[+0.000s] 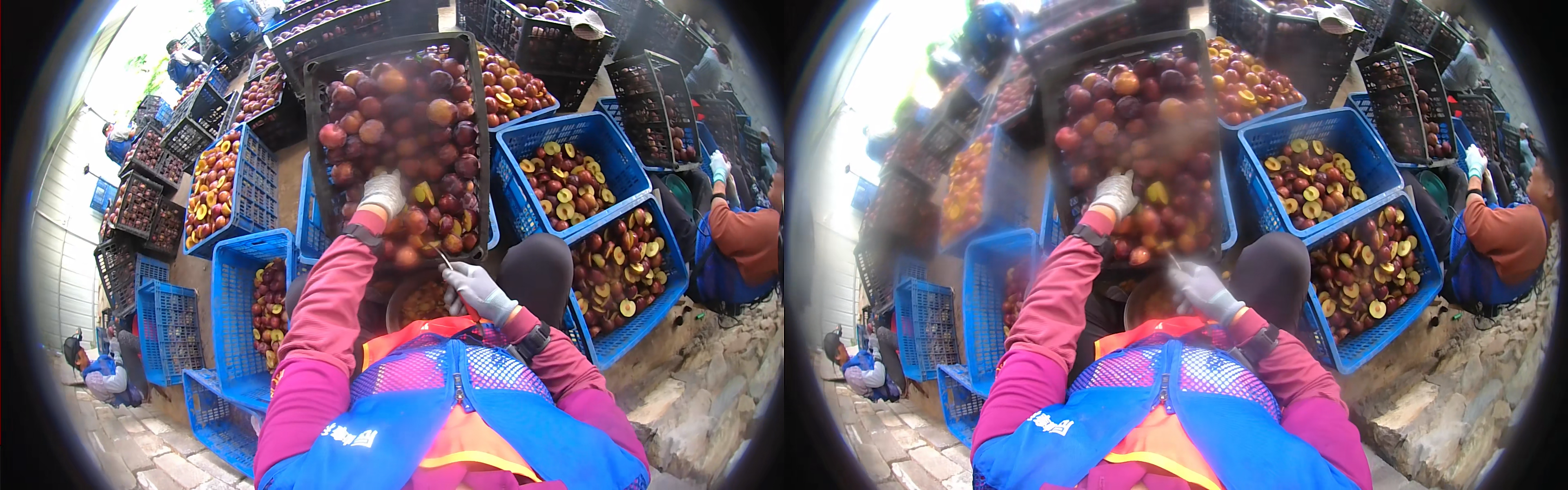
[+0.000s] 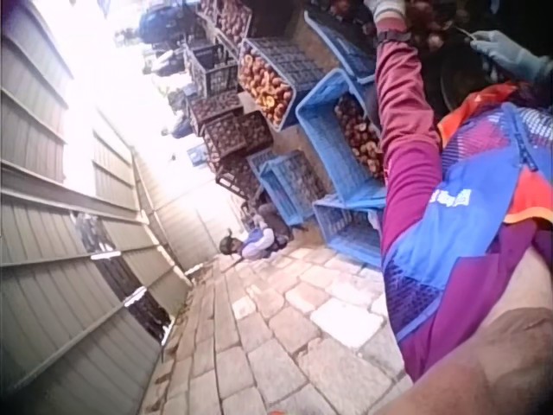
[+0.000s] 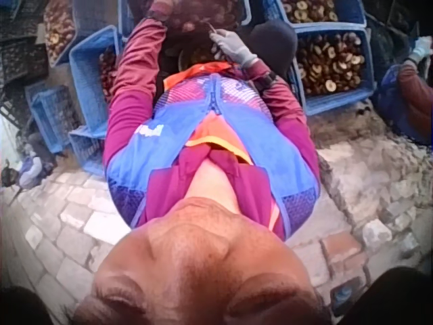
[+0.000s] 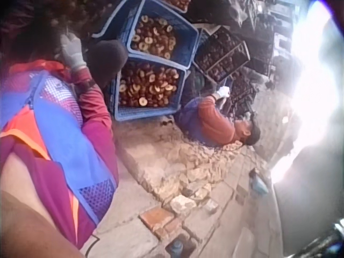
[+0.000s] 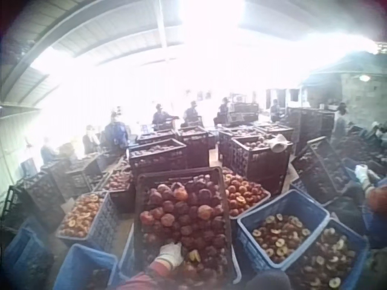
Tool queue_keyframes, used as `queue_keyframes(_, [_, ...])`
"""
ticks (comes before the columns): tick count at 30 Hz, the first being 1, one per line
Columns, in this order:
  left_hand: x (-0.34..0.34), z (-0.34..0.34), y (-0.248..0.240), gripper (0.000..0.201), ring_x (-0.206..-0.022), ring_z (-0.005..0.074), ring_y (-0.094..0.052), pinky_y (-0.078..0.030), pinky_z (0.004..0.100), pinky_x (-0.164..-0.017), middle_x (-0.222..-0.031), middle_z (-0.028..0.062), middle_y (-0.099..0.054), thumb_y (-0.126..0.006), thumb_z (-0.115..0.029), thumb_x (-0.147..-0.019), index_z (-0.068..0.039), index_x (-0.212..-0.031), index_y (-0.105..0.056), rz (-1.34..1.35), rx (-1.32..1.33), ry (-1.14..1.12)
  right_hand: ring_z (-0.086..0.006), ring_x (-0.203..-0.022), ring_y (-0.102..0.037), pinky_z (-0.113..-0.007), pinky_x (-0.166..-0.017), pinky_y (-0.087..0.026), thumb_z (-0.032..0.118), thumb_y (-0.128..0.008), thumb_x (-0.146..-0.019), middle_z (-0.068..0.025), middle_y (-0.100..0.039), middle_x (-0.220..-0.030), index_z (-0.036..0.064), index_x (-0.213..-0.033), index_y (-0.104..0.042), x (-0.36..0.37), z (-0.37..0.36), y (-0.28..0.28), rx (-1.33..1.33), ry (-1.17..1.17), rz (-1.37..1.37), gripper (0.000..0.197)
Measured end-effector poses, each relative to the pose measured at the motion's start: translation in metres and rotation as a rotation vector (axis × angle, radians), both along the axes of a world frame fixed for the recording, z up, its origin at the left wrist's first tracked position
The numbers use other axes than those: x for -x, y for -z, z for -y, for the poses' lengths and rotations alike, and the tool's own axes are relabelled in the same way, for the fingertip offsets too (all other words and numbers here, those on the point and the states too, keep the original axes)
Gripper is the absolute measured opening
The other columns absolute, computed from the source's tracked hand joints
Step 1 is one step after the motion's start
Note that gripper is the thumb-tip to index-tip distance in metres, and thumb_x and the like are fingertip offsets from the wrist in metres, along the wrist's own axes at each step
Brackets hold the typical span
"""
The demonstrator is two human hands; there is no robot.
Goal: The person is using a knife to cut plums in half and remove the pits while working in a large processing area.
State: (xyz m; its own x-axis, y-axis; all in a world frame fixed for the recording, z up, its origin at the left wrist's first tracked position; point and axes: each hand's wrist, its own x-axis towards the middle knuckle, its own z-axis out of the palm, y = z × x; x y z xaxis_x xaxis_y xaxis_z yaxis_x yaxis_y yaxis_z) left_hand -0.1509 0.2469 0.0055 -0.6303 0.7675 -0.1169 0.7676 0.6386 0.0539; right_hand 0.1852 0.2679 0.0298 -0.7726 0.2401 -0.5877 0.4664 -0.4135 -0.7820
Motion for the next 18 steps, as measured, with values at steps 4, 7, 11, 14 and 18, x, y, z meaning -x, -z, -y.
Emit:
queue_keyframes(4, [-0.003, -0.008, 0.012, 0.064, -0.131, 0.0445, -0.067, -0.056, 0.0516, -0.108, -0.14, 0.0242, -0.07, -0.087, -0.031, -0.084, -0.008, -0.14, -0.065, 0.106, -0.069, -0.067, -0.0128, -0.054, -0.064, -0.028, -0.048, -0.049, 0.026, -0.054, -0.117, -0.006, -0.071, -0.084, 0.0049, -0.145, -0.062, -0.008, -0.006, 0.0, 0.001, 0.057, 0.045, 0.036])
queue_keyframes(7, [-0.009, 0.015, -0.012, 0.061, -0.128, 0.0389, -0.069, -0.058, 0.046, -0.105, -0.135, 0.0189, -0.072, -0.086, -0.025, -0.085, -0.006, -0.139, -0.065, 0.357, -0.447, -0.066, -0.0129, -0.058, -0.068, -0.026, -0.05, -0.053, 0.026, -0.052, -0.119, -0.0068, -0.072, -0.087, 0.005, -0.149, -0.062, -0.008, -0.018, -0.021, -0.052, 0.191, -0.145, 0.039])
queue_keyframes(11, [-0.049, 0.066, -0.074, 0.053, -0.117, 0.0222, -0.071, -0.06, 0.0353, -0.096, -0.133, 0.007, -0.071, -0.078, -0.013, -0.094, -0.009, -0.145, -0.062, 1.155, -0.94, -0.009, -0.013, -0.055, -0.068, -0.026, -0.051, -0.055, 0.03, -0.049, -0.12, -0.0058, -0.071, -0.083, 0.0094, -0.162, -0.053, 0.011, -0.029, -0.049, -0.087, 0.271, -0.337, 0.046])
queue_keyframes(14, [-0.082, 0.117, -0.11, 0.056, -0.112, 0.0176, -0.071, -0.06, 0.0335, -0.093, -0.138, 0.0068, -0.068, -0.072, -0.01, -0.1, -0.012, -0.154, -0.058, 1.535, -1.062, -0.01, -0.0088, -0.042, -0.054, -0.023, -0.042, -0.044, 0.031, -0.047, -0.121, -0.0014, -0.065, -0.07, 0.0096, -0.162, -0.054, 0.037, -0.02, -0.079, -0.287, 0.27, -0.457, 0.046])
queue_keyframes(18, [-0.119, 0.157, -0.106, 0.049, -0.12, 0.0182, -0.069, -0.056, 0.0351, -0.106, -0.138, 0.0058, -0.069, -0.067, -0.017, -0.108, -0.007, -0.155, -0.057, 1.964, -1.179, -0.086, -0.0077, -0.045, -0.053, -0.024, -0.043, -0.044, 0.025, -0.048, -0.12, -0.0011, -0.064, -0.071, 0.0066, -0.16, -0.055, 0.058, 0.011, -0.105, -0.245, 0.193, -0.542, 0.045])
